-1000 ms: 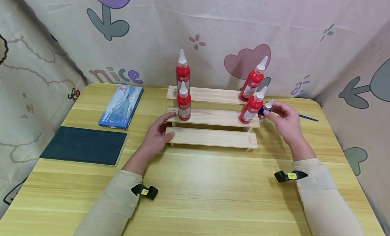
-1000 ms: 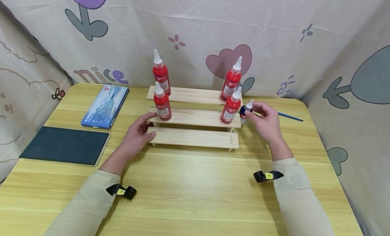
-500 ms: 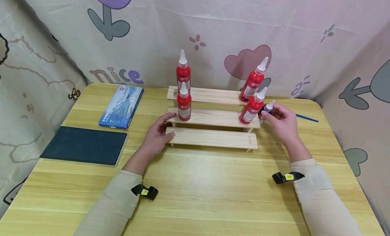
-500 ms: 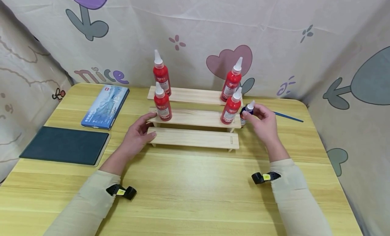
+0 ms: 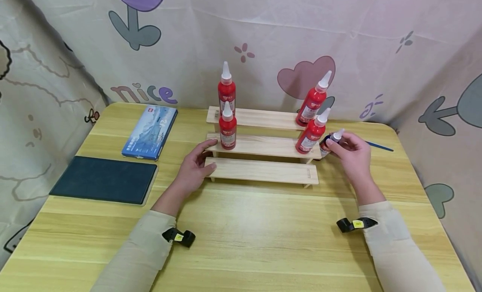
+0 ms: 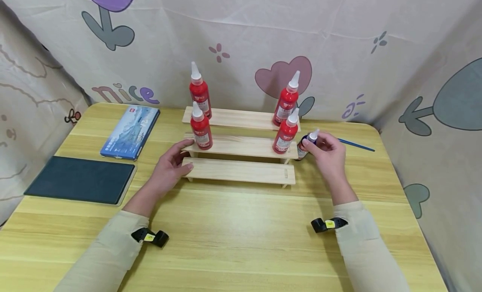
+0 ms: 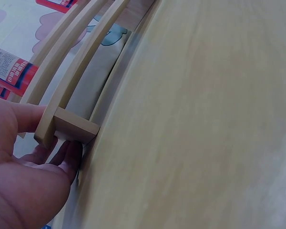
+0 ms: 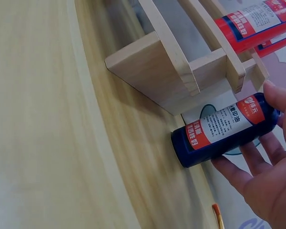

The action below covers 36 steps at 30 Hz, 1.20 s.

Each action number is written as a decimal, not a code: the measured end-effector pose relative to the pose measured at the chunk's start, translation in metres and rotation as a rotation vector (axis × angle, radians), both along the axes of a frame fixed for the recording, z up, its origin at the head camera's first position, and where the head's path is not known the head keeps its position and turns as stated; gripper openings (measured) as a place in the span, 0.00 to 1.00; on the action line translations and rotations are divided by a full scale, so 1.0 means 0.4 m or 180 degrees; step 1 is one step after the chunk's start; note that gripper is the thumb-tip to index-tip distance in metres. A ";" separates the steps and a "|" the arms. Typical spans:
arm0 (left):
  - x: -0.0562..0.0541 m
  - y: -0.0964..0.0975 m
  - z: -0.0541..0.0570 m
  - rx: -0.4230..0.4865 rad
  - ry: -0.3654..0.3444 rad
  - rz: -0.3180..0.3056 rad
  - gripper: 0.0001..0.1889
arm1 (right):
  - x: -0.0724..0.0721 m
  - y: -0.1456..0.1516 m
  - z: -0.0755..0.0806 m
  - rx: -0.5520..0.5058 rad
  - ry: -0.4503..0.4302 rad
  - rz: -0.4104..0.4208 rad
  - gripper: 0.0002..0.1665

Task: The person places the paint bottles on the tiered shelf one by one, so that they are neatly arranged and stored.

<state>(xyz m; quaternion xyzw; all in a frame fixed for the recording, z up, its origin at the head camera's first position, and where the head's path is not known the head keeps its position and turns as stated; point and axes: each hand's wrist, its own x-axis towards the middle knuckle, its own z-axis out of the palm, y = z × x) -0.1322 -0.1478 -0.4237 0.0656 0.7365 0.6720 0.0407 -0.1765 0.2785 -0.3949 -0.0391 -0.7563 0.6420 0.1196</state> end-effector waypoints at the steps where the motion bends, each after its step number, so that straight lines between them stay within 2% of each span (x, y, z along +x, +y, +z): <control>1: 0.000 0.000 0.000 -0.0009 -0.0008 -0.0001 0.34 | 0.003 -0.001 0.000 -0.0071 0.0005 -0.0008 0.21; 6: -0.001 -0.002 -0.001 -0.0011 -0.0019 -0.0010 0.34 | 0.019 -0.006 0.004 -0.0459 0.0108 -0.0024 0.19; 9: -0.002 -0.002 0.000 -0.0001 -0.0010 -0.0014 0.34 | 0.032 -0.005 0.011 -0.0583 0.0186 0.0022 0.19; 20: -0.004 -0.003 -0.004 0.0022 -0.0001 -0.0032 0.34 | 0.092 0.006 0.049 -0.0615 0.0290 0.0086 0.19; 29: -0.004 -0.002 -0.007 0.0059 0.0038 -0.0016 0.34 | 0.134 0.008 0.077 -0.0632 0.0481 0.0124 0.16; 36: -0.005 -0.002 -0.009 0.0059 0.0041 -0.0026 0.34 | 0.162 -0.006 0.101 -0.0526 0.0562 0.0311 0.16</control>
